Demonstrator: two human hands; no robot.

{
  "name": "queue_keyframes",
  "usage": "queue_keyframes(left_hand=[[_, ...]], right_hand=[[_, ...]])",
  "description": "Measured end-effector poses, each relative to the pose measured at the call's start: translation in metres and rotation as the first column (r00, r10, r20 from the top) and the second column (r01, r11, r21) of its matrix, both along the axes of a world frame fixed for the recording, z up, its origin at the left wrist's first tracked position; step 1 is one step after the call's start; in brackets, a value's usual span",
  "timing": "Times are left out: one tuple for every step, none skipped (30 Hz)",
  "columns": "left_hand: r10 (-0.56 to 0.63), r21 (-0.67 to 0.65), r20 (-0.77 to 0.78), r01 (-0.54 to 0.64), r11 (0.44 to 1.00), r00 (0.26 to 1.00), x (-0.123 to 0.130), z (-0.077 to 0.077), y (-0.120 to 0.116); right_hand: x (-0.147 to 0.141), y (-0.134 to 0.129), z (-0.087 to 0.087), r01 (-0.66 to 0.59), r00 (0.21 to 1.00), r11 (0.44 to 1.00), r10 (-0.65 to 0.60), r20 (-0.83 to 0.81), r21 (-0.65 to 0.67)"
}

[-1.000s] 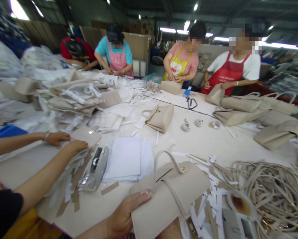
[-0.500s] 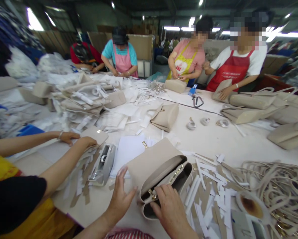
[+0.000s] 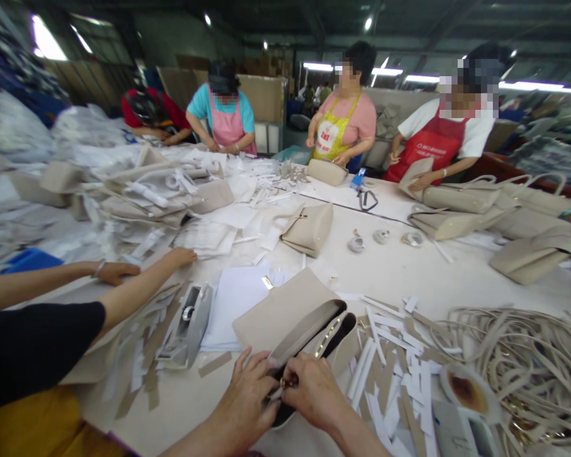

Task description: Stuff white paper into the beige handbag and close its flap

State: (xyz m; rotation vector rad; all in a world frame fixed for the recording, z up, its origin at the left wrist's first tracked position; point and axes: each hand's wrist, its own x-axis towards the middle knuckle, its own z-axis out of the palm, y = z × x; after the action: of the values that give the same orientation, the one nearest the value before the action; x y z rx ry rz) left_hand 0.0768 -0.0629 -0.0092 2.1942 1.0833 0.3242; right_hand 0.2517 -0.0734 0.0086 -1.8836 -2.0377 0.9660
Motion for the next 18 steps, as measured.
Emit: queue_keyframes(left_hand=[[0.011, 0.010, -0.015, -0.011, 1.000, 1.000, 0.000, -0.001, 0.000], [0.019, 0.019, -0.025, -0.019, 1.000, 0.999, 0.000, -0.001, 0.001], [0.023, 0.025, -0.032, -0.023, 0.999, 0.999, 0.000, -0.001, 0.002], [0.023, 0.030, -0.036, -0.022, 0.999, 0.999, 0.001, -0.001, 0.003], [0.020, 0.037, -0.039, -0.018, 0.999, 0.999, 0.001, 0.000, 0.004], [0.016, 0.043, -0.044, -0.014, 0.999, 0.999, 0.002, 0.001, 0.007], [0.007, 0.048, -0.051, -0.005, 0.999, 0.999, 0.003, 0.002, 0.009], [-0.007, 0.055, -0.060, 0.011, 0.998, 0.998, 0.005, 0.003, 0.012], [-0.027, 0.067, -0.069, 0.032, 0.997, 0.997, 0.007, 0.004, 0.014], [-0.049, 0.084, -0.077, 0.055, 0.995, 0.996, 0.009, 0.004, 0.016], [-0.074, 0.103, -0.084, 0.083, 0.991, 0.994, 0.010, 0.004, 0.019], [-0.099, 0.124, -0.092, 0.110, 0.986, 0.991, 0.011, 0.004, 0.020], [-0.115, 0.145, -0.105, 0.130, 0.981, 0.988, 0.011, 0.002, 0.022], [-0.120, 0.166, -0.123, 0.140, 0.976, 0.985, 0.009, -0.001, 0.023], [-0.118, 0.187, -0.141, 0.143, 0.972, 0.983, 0.007, -0.005, 0.025], [-0.106, 0.216, -0.155, 0.138, 0.966, 0.982, 0.004, -0.010, 0.028], [-0.083, 0.259, -0.162, 0.124, 0.958, 0.983, 0.001, -0.015, 0.031], [-0.060, 0.317, -0.159, 0.108, 0.942, 0.985, -0.003, -0.020, 0.035]], right_hand=[[-0.001, 0.001, -0.001, 0.007, 1.000, 1.000, -0.007, -0.002, 0.000], [-0.002, 0.001, -0.002, 0.004, 1.000, 1.000, -0.004, -0.001, 0.007], [-0.004, 0.000, -0.003, -0.001, 1.000, 1.000, 0.001, 0.005, 0.017], [-0.006, -0.001, -0.005, -0.004, 1.000, 0.999, 0.003, 0.020, 0.033], [-0.008, -0.003, -0.006, -0.005, 0.999, 0.999, 0.003, 0.048, 0.052], [-0.010, -0.004, -0.007, -0.009, 0.996, 0.997, 0.002, 0.090, 0.074], [-0.011, -0.006, -0.009, -0.019, 0.990, 0.995, 0.006, 0.140, 0.093], [-0.012, -0.006, -0.010, -0.034, 0.982, 0.993, 0.013, 0.187, 0.111], [-0.011, -0.006, -0.011, -0.048, 0.974, 0.990, 0.018, 0.226, 0.129], [-0.008, -0.003, -0.012, -0.054, 0.967, 0.987, 0.014, 0.256, 0.150], [-0.002, 0.000, -0.011, -0.046, 0.958, 0.983, -0.006, 0.286, 0.176], [0.006, 0.005, -0.010, -0.027, 0.945, 0.978, -0.043, 0.325, 0.208], [0.017, 0.012, -0.008, 0.001, 0.922, 0.969, -0.098, 0.376, 0.249], [0.030, 0.020, -0.005, 0.029, 0.888, 0.955, -0.160, 0.432, 0.294], [0.045, 0.028, -0.001, 0.049, 0.850, 0.941, -0.216, 0.480, 0.336], [0.062, 0.036, 0.002, 0.062, 0.825, 0.929, -0.254, 0.505, 0.365], [0.078, 0.045, 0.005, 0.072, 0.826, 0.925, -0.264, 0.498, 0.372], [0.096, 0.054, 0.007, 0.087, 0.854, 0.930, -0.254, 0.454, 0.358]])
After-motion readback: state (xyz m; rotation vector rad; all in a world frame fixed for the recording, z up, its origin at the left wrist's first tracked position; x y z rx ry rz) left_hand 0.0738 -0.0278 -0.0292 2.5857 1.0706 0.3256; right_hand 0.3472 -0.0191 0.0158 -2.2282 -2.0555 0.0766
